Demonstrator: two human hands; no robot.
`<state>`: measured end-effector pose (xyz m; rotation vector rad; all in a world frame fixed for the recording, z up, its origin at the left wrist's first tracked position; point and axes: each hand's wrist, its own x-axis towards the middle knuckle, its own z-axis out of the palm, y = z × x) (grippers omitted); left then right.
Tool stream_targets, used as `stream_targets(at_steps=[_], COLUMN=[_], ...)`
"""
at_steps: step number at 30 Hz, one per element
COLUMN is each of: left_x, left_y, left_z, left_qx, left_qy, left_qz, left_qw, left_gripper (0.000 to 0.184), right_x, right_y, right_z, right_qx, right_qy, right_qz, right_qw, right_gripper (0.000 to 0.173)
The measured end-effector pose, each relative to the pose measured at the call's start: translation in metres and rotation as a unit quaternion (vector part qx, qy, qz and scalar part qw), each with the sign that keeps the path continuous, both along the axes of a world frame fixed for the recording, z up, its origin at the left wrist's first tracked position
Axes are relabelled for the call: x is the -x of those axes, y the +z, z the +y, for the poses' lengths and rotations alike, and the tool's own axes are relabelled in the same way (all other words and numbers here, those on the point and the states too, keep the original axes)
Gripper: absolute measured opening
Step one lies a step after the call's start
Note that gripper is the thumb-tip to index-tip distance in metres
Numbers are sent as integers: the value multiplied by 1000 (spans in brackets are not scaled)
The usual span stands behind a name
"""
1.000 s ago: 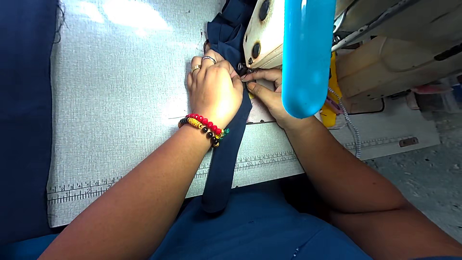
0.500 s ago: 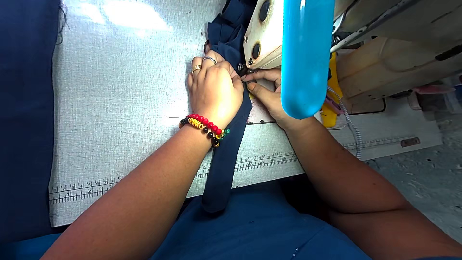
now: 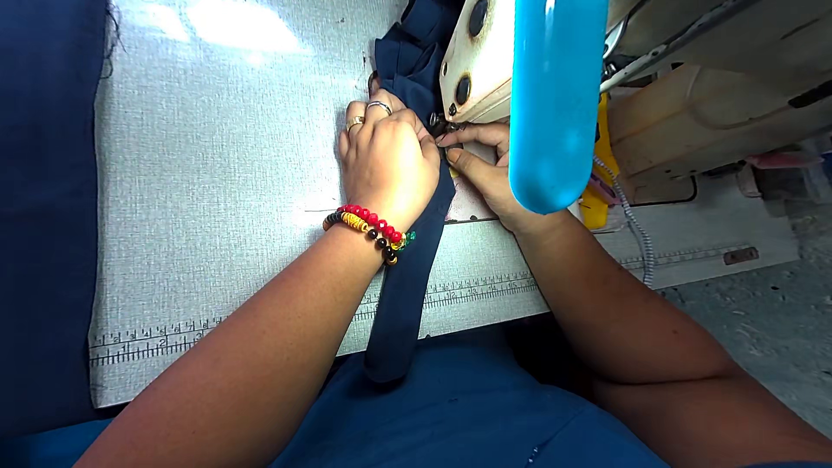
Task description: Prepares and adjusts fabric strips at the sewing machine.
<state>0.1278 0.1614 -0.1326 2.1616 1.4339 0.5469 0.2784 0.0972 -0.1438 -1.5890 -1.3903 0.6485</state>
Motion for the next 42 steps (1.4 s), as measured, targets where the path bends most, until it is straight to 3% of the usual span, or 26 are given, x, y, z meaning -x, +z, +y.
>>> stream_targets(at_steps=[19, 20, 21, 22, 23, 24, 26, 29, 33, 37, 42], left_x=[-2, -7, -23, -30, -22, -7, 1, 8, 29, 47, 63], left_y=[-6, -30, -78, -97, -79, -33, -3, -7, 6, 26, 14], left_z=[4, 5, 14, 22, 15, 6, 5, 3, -8, -28, -55], left_qx=[9, -65, -238, -306, -235, -74, 15, -26, -88, -115, -88], left_qy=[-15, 9, 69, 91, 63, 4, -28, -31, -43, -65, -94], left_qz=[11, -4, -74, -110, -80, -18, -10, -70, -139, -176, -121], left_qw=[1000, 998, 966, 941, 967, 997, 999, 997, 985, 975, 984], left_gripper=[25, 27, 30, 31, 30, 27, 24, 23, 19, 16, 18], right_x=[8, 7, 7, 7, 8, 9, 11, 15, 20, 31, 51], right_y=[-2, -2, -5, -6, -7, -7, -6, 2, 34, 36, 28], right_z=[7, 7, 8, 8, 9, 9, 8, -1, -47, -83, -113], right_qx=[-9, -8, -12, -15, -17, -20, -26, -67, -42, -43, -46], right_qy=[-49, -50, -50, -55, -60, -65, -81, -100, -5, 41, 46], right_qz=[-39, -42, -42, -47, -54, -61, -65, -55, -110, -99, -46], right_qw=[998, 998, 998, 997, 997, 996, 994, 991, 993, 993, 997], right_gripper=[11, 10, 9, 9, 9, 9, 11, 7, 4, 3, 3])
